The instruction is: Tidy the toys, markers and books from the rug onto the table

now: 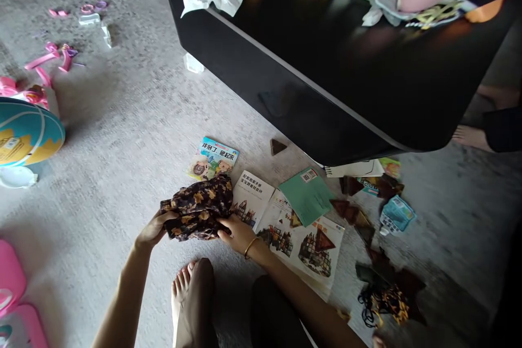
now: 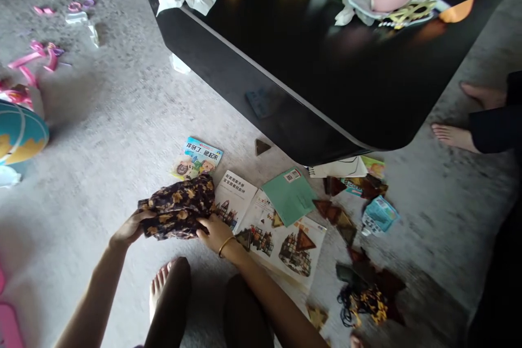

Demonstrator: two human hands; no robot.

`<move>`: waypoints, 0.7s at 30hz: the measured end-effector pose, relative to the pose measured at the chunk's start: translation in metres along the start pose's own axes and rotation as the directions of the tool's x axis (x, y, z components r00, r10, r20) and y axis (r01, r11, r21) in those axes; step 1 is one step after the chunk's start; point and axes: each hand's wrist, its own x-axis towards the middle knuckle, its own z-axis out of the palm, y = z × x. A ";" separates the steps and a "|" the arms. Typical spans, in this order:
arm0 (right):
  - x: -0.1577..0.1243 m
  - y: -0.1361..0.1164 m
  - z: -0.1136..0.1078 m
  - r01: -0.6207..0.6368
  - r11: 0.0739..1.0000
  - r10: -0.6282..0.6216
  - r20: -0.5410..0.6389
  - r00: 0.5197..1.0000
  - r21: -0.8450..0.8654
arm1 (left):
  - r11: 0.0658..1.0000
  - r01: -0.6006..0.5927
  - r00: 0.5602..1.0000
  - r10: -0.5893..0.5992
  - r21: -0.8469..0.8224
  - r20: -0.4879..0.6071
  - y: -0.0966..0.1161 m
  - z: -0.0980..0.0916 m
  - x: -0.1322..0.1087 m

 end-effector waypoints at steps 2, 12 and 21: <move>-0.002 0.001 -0.005 0.020 0.958 -0.010 -0.035 0.999 0.286 | 1.000 0.002 0.999 -0.002 -0.012 -0.043 0.015 -0.001 -0.030; 0.005 0.020 0.020 -0.084 0.688 0.074 0.045 0.996 0.721 | 0.141 -0.237 0.950 0.239 0.961 0.200 0.038 0.052 -0.094; 0.000 0.051 0.034 -0.069 0.746 0.162 -0.080 0.984 0.662 | -0.219 -0.272 0.947 -0.237 0.937 0.219 0.009 0.075 0.005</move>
